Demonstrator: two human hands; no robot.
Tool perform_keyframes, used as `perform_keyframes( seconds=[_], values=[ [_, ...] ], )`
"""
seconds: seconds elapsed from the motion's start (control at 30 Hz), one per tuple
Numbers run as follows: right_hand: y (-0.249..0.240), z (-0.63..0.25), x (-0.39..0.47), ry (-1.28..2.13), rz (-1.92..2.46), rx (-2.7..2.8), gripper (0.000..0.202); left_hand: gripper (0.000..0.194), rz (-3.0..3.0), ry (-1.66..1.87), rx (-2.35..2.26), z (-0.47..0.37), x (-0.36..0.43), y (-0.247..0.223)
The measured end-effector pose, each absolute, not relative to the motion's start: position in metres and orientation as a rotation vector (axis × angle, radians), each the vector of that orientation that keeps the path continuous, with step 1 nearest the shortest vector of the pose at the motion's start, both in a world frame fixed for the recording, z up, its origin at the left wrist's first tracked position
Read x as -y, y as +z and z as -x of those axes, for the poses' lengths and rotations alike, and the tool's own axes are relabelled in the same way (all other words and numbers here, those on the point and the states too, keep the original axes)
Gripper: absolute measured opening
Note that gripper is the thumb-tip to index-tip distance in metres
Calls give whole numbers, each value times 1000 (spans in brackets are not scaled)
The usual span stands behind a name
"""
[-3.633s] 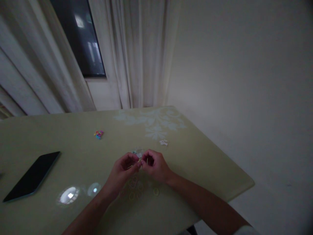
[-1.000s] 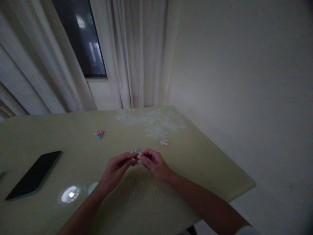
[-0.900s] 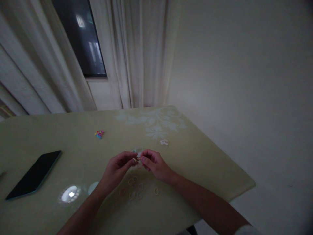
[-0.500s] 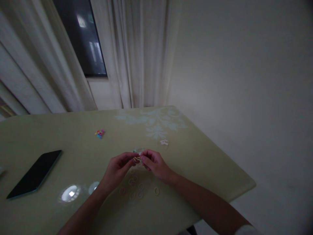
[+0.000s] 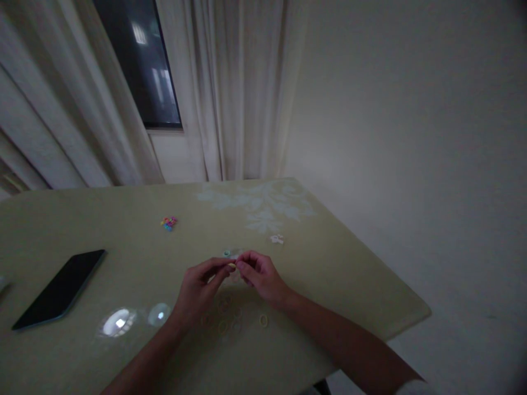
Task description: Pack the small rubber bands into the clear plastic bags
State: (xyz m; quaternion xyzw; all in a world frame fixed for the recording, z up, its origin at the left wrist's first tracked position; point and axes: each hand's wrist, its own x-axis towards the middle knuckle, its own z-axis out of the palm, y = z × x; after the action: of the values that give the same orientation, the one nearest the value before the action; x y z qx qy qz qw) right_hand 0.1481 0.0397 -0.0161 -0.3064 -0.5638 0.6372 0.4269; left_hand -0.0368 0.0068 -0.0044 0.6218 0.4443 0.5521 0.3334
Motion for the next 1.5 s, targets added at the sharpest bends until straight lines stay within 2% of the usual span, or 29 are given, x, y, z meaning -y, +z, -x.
perform_keyframes(
  seconds=[0.1,0.23,0.37,0.6,0.77,1.07,1.27,1.5],
  values=[
    [-17,-151,-40,1413,845,1537,27,15,-1570,1488,-1190,42,-10,-3],
    [-17,-154,-38,1007,899,2084,5,24,-1484,1569,-1255,52,-14,0],
    [-19,-154,-34,781,955,2414,9,32,-1446,1580,-1251,56,-15,1],
    [-27,-150,-31,678,1016,2554,17,18,-1551,1530,-1259,54,-14,5],
    [-25,-149,-28,496,1081,2645,22,15,-1579,1456,-1207,55,-15,5],
    [-18,-157,-34,691,1030,2571,18,14,-1474,1469,-1179,52,-14,4],
    [-17,-157,-33,699,1032,2570,13,16,-1488,1444,-1190,52,-14,6],
    [-11,-159,-40,1120,953,1953,6,13,-1590,1300,-1082,52,-13,10]
  ],
)
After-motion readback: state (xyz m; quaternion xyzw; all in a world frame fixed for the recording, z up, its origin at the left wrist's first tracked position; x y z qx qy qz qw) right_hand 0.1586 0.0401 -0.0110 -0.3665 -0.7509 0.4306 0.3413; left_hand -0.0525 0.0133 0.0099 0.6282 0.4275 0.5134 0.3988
